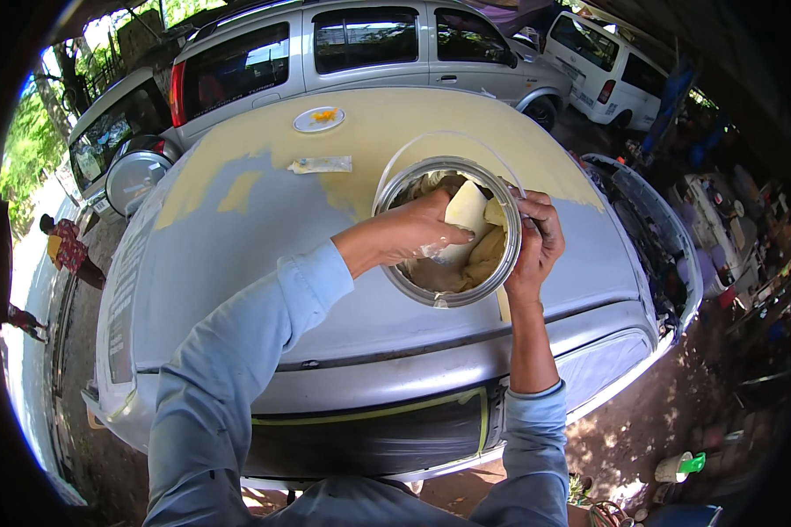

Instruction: Applying and smoothing car body filler putty onto the roof of a vehicle.

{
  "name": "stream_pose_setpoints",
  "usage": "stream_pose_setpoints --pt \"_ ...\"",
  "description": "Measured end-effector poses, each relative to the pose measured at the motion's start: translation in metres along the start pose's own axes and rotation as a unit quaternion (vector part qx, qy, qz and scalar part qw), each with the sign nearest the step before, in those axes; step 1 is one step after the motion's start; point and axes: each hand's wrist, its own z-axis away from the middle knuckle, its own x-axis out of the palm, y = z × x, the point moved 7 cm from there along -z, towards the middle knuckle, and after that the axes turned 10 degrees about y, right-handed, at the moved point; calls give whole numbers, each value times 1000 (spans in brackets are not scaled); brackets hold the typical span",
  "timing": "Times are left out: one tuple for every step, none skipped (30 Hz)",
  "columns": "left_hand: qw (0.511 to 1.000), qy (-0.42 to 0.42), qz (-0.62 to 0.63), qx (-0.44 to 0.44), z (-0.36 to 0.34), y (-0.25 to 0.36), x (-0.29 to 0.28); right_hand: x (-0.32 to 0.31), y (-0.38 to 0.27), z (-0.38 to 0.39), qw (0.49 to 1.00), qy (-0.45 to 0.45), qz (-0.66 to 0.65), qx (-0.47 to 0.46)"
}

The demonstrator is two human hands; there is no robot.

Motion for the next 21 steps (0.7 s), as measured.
stream_pose_setpoints --pt "1000 -10 17 -8 2 -1 1 1 -1 1 1000 -5 3 -4" --pt "999 -22 33 -17 4 -1 2 1 -2 1 1000 -4 1 -10" --pt "999 -20 33 -14 6 0 1 2 -2 1 1000 -9 5 -9" --pt "997 -31 74 -1 8 4 1 2 -3 1 1000 -9 1 -9" --pt "993 -52 105 -5 12 6 3 2 -3 1 1000 -4 0 -7" --pt "993 -42 113 14 14 11 0 3 -4 1 1000 -7 -2 -12" --pt "993 -46 110 -9 18 10 -1 4 -3 1 1000 -10 -3 -6" --pt "993 -49 107 -32 22 8 -2 4 -3 1 1000 -11 -7 -4" --pt "993 -51 104 -31 25 10 -2 6 -4 0 1000 -13 -21 -7" --pt "993 -22 113 -16 28 14 -6 6 -4 0 1000 -13 -20 -8" --pt "993 8 121 -1 31 16 -11 8 -4 -1 999 -19 -26 -7" --pt "993 6 118 0 33 17 -12 9 -5 -1 999 -22 -34 -6" --pt "987 -16 157 20 37 20 -10 9 -5 -2 999 -19 -36 -5" --pt "983 -25 182 18 39 20 -9 10 -5 -2 999 -20 -32 -6" --pt "981 -17 193 14 41 17 -11 11 -4 -2 999 -24 -32 3" --pt "980 -29 195 25 42 17 -11 11 -4 -2 999 -22 -32 15" --pt "974 -21 225 23 42 14 -14 13 -4 -3 999 -27 -30 15" --pt "969 -15 248 8 43 10 -17 14 -6 -3 999 -30 -30 11" --pt "968 -34 250 5 43 8 -18 16 -6 -3 998 -38 -37 15" --pt "966 -44 254 19 45 8 -20 18 -6 -3 998 -44 -44 24" --pt "957 -37 287 17 45 7 -24 21 -7 -3 998 -57 -31 19"
